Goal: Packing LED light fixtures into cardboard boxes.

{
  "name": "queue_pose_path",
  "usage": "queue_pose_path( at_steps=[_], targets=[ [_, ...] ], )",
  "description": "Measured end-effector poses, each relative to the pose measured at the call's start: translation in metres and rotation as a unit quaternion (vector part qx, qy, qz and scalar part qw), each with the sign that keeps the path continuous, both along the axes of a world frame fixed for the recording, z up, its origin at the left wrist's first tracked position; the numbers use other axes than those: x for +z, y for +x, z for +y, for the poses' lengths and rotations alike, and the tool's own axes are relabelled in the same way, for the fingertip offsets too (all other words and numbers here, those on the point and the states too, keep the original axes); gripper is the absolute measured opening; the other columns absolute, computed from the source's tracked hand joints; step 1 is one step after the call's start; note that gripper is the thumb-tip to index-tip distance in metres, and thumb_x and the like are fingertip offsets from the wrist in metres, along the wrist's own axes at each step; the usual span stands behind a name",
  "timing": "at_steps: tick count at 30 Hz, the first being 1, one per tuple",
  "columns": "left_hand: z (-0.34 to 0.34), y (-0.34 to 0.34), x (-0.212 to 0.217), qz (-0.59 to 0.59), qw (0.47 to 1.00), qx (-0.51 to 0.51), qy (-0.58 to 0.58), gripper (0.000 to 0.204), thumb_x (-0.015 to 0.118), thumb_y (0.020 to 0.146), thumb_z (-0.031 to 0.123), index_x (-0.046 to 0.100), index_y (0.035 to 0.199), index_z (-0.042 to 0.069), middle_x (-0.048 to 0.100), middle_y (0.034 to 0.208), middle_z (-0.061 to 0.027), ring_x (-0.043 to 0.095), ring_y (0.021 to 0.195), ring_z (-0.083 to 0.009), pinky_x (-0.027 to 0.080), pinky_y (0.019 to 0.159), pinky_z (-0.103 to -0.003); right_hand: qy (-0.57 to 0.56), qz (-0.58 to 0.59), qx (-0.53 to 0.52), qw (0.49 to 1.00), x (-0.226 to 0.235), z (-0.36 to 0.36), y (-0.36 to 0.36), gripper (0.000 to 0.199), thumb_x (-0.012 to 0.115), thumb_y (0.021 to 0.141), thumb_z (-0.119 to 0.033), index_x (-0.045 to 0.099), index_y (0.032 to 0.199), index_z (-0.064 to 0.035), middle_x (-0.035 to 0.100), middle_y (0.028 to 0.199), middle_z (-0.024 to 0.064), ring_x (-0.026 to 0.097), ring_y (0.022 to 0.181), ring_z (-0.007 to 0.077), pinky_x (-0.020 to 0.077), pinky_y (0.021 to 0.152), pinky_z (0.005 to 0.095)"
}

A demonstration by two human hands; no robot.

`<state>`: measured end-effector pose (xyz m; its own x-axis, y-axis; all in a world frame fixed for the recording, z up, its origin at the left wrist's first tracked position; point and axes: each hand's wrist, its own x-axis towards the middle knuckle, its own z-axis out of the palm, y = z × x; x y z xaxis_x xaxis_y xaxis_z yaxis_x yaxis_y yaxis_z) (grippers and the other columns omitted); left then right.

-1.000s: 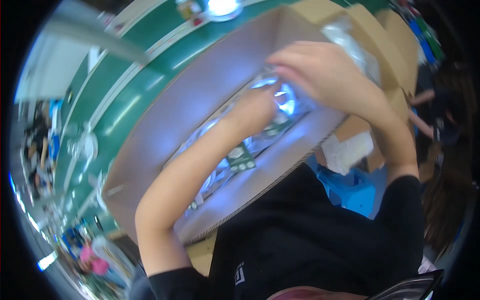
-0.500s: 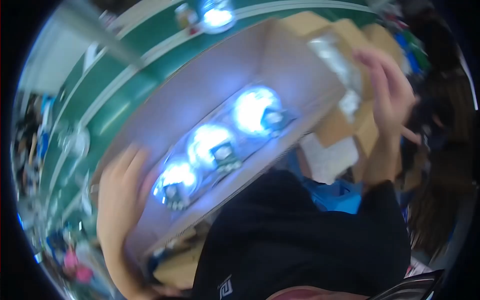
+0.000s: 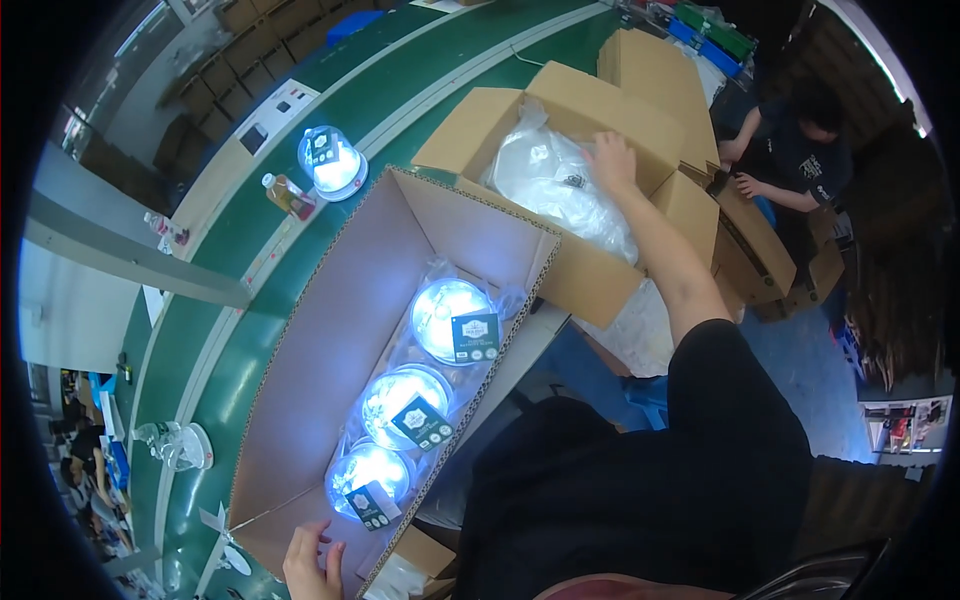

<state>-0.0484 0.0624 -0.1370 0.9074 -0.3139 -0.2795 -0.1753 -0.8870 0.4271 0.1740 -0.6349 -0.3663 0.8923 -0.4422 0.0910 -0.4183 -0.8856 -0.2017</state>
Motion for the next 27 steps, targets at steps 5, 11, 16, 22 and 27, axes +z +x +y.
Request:
queue_pose_path(
  at_steps=[5, 11, 16, 22, 27],
  targets=[
    [-0.015, 0.019, 0.004, -0.009, 0.999, -0.032, 0.007, 0.029, 0.064, 0.093, 0.004, 0.062, 0.122, 0.003, 0.062, 0.097, -0.0143, 0.060, 0.077, -0.0224, 0.051, 0.068, -0.032, -0.109, 0.012, -0.034, 0.993, -0.033, -0.022, -0.007, 0.038, 0.072, 0.084, -0.023, 0.059, 0.114, -0.0044, 0.071, 0.107, 0.0197, 0.068, 0.103, 0.0374, 0.0538, 0.088, 0.0486],
    [-0.017, 0.031, 0.016, 0.000, 0.997, -0.065, 0.038, 0.031, 0.064, 0.092, 0.004, 0.062, 0.123, 0.003, 0.062, 0.098, -0.0171, 0.062, 0.082, -0.0297, 0.052, 0.072, -0.037, -0.084, 0.045, -0.059, 0.994, 0.009, -0.055, -0.005, 0.021, 0.060, 0.089, -0.016, 0.076, 0.098, -0.0080, 0.071, 0.102, 0.0247, 0.071, 0.095, 0.0384, 0.0568, 0.082, 0.0490],
    [-0.030, 0.051, 0.045, -0.078, 0.991, -0.105, 0.041, 0.031, 0.065, 0.091, 0.004, 0.062, 0.122, 0.002, 0.064, 0.100, -0.0180, 0.064, 0.087, -0.0307, 0.051, 0.078, -0.039, -0.146, -0.199, -0.007, 0.969, 0.114, -0.050, -0.020, 0.020, 0.059, 0.092, -0.021, 0.074, 0.098, -0.0091, 0.072, 0.093, 0.0183, 0.068, 0.089, 0.0392, 0.0542, 0.081, 0.0490],
    [-0.077, 0.081, 0.062, -0.124, 0.978, -0.160, 0.045, 0.032, 0.070, 0.081, 0.004, 0.062, 0.111, -0.001, 0.063, 0.103, -0.0189, 0.061, 0.089, -0.0381, 0.048, 0.079, -0.044, -0.066, -0.297, 0.043, 0.952, 0.243, -0.020, -0.034, 0.017, 0.065, 0.092, -0.023, 0.071, 0.096, -0.0087, 0.071, 0.094, 0.0187, 0.067, 0.087, 0.0412, 0.0516, 0.075, 0.0486],
    [-0.128, 0.121, 0.084, -0.257, 0.939, -0.227, 0.009, 0.046, 0.073, 0.080, 0.004, 0.061, 0.124, 0.002, 0.064, 0.120, -0.0189, 0.061, 0.111, -0.0393, 0.047, 0.096, -0.044, 0.202, -0.426, 0.437, 0.766, 0.361, 0.030, -0.057, 0.009, 0.063, 0.090, -0.005, 0.067, 0.091, 0.0032, 0.068, 0.075, 0.0078, 0.064, 0.069, 0.0136, 0.0506, 0.064, 0.0267]
  ],
)
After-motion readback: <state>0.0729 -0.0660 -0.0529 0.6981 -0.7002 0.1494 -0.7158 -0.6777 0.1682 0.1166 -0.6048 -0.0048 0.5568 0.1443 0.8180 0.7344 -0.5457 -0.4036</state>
